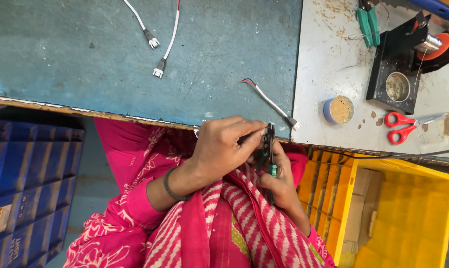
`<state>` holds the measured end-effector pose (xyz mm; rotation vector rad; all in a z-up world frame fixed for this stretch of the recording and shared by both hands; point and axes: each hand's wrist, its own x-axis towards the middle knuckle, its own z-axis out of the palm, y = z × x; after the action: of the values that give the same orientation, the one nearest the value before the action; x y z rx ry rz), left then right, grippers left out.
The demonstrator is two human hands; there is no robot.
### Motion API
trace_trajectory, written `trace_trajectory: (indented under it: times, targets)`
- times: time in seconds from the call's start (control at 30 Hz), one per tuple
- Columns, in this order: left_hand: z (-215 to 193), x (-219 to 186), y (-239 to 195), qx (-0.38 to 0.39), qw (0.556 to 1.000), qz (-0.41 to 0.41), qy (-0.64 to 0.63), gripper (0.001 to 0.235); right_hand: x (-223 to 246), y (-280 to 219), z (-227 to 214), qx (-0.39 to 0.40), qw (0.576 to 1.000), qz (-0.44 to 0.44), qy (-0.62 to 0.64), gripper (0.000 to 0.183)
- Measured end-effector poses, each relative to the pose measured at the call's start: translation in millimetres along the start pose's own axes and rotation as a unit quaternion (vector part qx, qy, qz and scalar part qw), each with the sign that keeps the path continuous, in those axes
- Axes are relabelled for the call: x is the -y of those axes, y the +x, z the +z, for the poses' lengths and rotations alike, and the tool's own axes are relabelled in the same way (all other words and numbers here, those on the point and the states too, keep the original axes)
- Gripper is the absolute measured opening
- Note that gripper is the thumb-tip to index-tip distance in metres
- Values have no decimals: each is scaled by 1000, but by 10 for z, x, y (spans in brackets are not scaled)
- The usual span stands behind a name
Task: The person solders wires to an LED panel using a soldering iron and then strips the ends of several white wires with pliers. The person handles the LED panel, soldering iron, pliers, and wires throughout the process.
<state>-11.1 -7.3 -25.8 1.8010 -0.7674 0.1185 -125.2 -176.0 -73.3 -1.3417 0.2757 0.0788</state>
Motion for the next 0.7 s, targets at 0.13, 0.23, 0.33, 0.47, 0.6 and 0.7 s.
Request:
trace_trajectory:
  times: [0.13, 0.23, 0.33, 0.47, 0.6, 0.7]
  targets:
    - [-37, -90, 61, -26, 999, 7, 18, 13, 79, -20, 61, -6, 999, -4, 43, 75]
    - [-41, -85, 144, -29, 999, -2, 26, 12, 121, 10, 65, 2, 999, -15, 51, 70]
    - [16, -38, 64, -25, 1000, 2, 14, 13, 32, -35, 25, 8, 1000, 8, 15, 74]
    - [46, -2, 88, -30, 999, 25, 18, 12, -59, 44, -5, 8, 999, -7, 45, 74]
    - [-32, -165, 214, -17, 999, 33, 4, 13, 45, 57, 17, 16, 998, 7, 63, 77]
    - [-77, -166, 308, -20, 999, 48, 8, 10, 44, 153, 16, 44, 995, -53, 68, 75]
